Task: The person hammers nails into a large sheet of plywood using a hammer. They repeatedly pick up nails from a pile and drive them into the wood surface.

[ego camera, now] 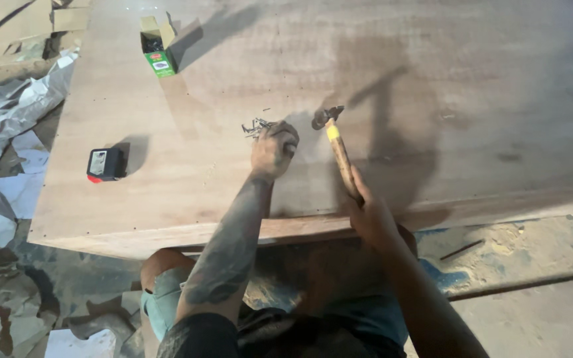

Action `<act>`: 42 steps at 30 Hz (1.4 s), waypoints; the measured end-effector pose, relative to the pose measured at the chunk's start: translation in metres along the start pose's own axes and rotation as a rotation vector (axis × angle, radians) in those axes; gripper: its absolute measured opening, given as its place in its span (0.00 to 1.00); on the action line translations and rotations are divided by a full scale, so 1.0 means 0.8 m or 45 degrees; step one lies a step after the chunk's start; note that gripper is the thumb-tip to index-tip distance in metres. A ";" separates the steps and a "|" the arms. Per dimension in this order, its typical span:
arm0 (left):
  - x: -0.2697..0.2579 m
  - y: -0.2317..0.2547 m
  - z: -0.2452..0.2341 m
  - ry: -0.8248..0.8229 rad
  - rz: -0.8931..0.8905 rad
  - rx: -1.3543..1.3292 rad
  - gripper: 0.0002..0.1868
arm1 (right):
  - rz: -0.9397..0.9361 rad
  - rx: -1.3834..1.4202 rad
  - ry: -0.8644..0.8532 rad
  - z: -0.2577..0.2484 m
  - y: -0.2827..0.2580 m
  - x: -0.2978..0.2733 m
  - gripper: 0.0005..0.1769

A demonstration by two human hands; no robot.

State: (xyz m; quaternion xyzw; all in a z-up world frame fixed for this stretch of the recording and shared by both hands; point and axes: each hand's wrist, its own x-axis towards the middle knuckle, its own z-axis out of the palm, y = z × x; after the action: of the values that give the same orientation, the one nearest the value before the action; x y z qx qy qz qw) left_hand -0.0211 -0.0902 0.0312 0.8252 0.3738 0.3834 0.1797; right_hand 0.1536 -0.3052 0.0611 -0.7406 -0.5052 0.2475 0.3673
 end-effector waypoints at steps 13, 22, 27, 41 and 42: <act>-0.004 -0.009 0.012 -0.037 -0.008 0.096 0.12 | -0.321 -0.426 -0.091 -0.017 -0.019 -0.009 0.36; -0.010 -0.015 0.014 0.005 0.031 -0.002 0.10 | -0.139 -0.472 -0.164 -0.024 -0.046 -0.014 0.35; 0.016 -0.025 0.004 0.301 -0.049 -0.451 0.14 | -0.605 -0.154 0.200 -0.036 -0.048 -0.032 0.31; 0.067 -0.091 0.053 -0.139 -0.127 0.434 0.23 | -0.563 -0.194 0.424 -0.043 -0.064 -0.031 0.29; 0.070 -0.089 0.047 -0.164 -0.194 0.347 0.21 | -0.549 -0.249 0.364 -0.042 -0.067 -0.026 0.29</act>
State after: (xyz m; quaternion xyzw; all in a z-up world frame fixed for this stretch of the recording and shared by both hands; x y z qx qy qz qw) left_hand -0.0023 -0.0014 -0.0065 0.8340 0.4716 0.2607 0.1185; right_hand 0.1400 -0.3228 0.1240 -0.6754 -0.6157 0.0066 0.4057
